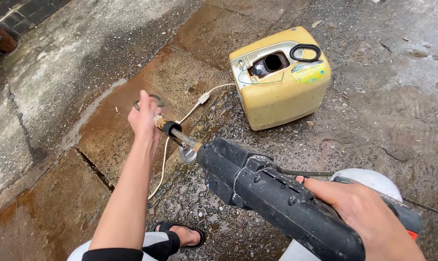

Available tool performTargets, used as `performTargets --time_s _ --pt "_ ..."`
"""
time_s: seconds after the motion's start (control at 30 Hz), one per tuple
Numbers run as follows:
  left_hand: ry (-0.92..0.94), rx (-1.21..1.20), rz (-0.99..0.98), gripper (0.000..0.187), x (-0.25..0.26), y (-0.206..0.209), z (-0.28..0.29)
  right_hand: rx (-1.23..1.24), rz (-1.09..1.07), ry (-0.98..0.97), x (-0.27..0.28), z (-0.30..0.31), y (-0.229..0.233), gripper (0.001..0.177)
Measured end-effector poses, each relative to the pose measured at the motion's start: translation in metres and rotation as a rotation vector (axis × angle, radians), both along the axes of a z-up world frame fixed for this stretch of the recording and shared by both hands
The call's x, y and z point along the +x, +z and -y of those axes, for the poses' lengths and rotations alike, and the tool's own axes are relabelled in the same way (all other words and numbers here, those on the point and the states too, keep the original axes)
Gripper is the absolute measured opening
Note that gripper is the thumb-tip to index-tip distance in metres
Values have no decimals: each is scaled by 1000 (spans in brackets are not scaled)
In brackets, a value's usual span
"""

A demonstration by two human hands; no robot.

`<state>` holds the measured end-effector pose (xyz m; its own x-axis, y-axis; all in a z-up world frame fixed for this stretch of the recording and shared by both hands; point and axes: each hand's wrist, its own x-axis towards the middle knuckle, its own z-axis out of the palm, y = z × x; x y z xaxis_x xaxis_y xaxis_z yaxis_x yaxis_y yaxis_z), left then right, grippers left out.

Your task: Clean a heating element with a pressure washer and use a power drill to disassemble an appliance.

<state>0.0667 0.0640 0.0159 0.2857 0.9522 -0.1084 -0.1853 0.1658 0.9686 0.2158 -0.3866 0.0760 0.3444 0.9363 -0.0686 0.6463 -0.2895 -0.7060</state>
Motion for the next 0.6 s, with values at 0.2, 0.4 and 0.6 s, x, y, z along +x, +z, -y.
performTargets --time_s 0.2,0.4,0.6 --pt "177 -115 -115 40 20 12 2 -19 8 -53 -6 -7 12 53" --pt "-25 -70 -129 14 17 1 -8 -176 -39 -122 -19 -19 41 16" --pt "255 -233 -197 39 15 8 -7 -286 85 -147 -19 -23 32 13"
